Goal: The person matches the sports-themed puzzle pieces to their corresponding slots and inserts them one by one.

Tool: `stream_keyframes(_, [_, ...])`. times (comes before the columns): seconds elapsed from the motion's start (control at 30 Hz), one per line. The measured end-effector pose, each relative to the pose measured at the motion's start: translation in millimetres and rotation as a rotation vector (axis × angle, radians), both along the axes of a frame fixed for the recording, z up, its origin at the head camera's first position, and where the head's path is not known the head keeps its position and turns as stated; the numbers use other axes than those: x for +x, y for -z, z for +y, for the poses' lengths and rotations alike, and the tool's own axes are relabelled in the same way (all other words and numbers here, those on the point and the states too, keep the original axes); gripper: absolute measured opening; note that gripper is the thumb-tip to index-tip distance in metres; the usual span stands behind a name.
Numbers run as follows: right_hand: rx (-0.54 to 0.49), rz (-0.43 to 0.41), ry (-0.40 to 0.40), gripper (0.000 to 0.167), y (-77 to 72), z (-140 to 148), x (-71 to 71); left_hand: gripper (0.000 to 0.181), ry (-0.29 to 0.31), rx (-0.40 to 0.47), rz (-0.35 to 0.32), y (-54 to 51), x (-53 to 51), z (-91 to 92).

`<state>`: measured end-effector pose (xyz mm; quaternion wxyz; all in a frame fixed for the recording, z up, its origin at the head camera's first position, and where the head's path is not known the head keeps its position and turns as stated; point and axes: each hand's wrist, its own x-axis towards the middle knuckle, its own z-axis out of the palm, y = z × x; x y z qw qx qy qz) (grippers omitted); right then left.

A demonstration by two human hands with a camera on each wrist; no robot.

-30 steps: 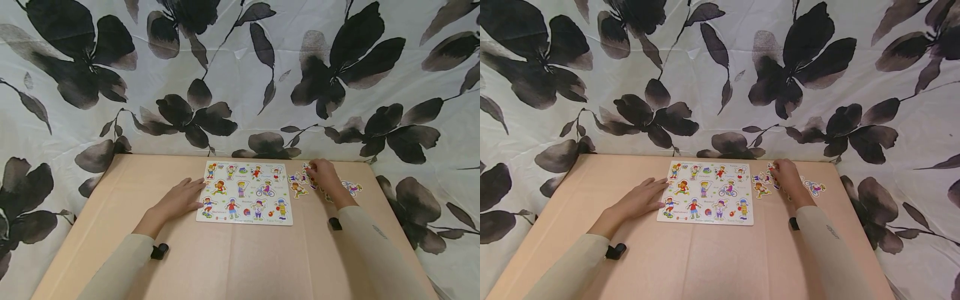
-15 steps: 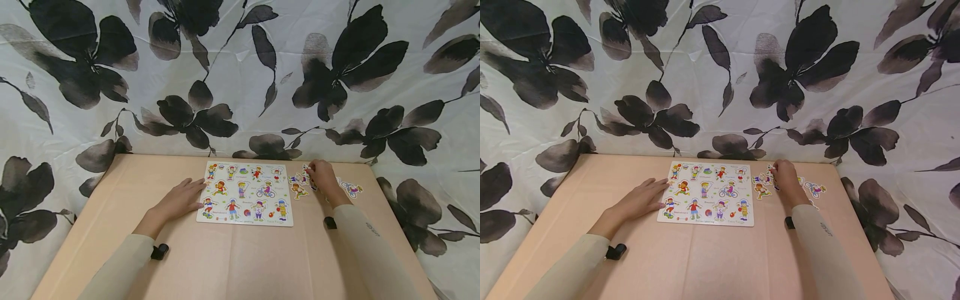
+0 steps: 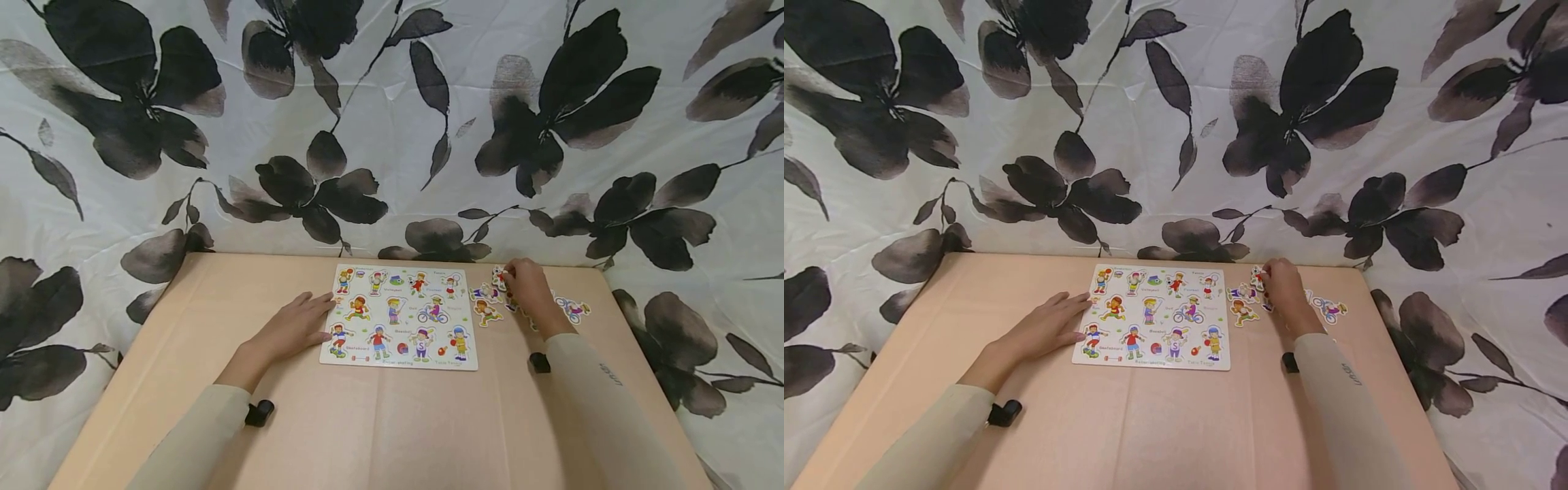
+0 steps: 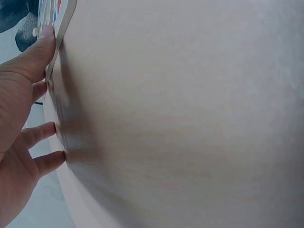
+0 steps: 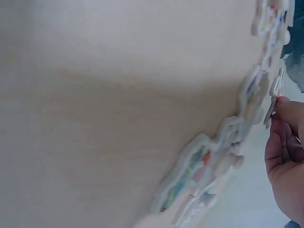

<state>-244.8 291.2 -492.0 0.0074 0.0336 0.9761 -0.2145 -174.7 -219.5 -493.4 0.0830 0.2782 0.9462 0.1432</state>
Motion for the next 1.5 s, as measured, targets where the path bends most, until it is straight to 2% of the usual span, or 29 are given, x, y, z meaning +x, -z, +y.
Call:
stream_keyframes(0.2, [-0.023,0.030,-0.019,0.018,-13.0,-7,11.2,0.073,0.008,0.001,-0.001,-0.8,1.4,-1.2])
stream_keyframes(0.5, [-0.049,0.057,-0.055,0.017,-17.0,-29,24.7,0.074,0.012,-0.014,-0.003,0.4,5.1,-4.9])
stream_keyframes(0.67, [-0.060,0.043,-0.105,0.015,-16.4,-46,24.8,0.074,0.017,-0.021,-0.011,1.2,5.1,-4.7])
stream_keyframes(1.0, [-0.034,0.095,-0.229,0.012,-18.8,-84,18.0,0.074,0.024,-0.026,0.002,1.0,4.5,-5.8])
stream_keyframes(1.37, [-0.055,0.048,-0.264,0.013,-16.9,-127,17.0,0.075,-0.002,-0.022,-0.040,-2.3,3.8,-3.8])
stream_keyframes(1.5, [-0.043,0.045,-0.284,0.012,-15.2,-141,15.7,0.074,0.000,-0.013,-0.029,-2.6,5.1,-4.5])
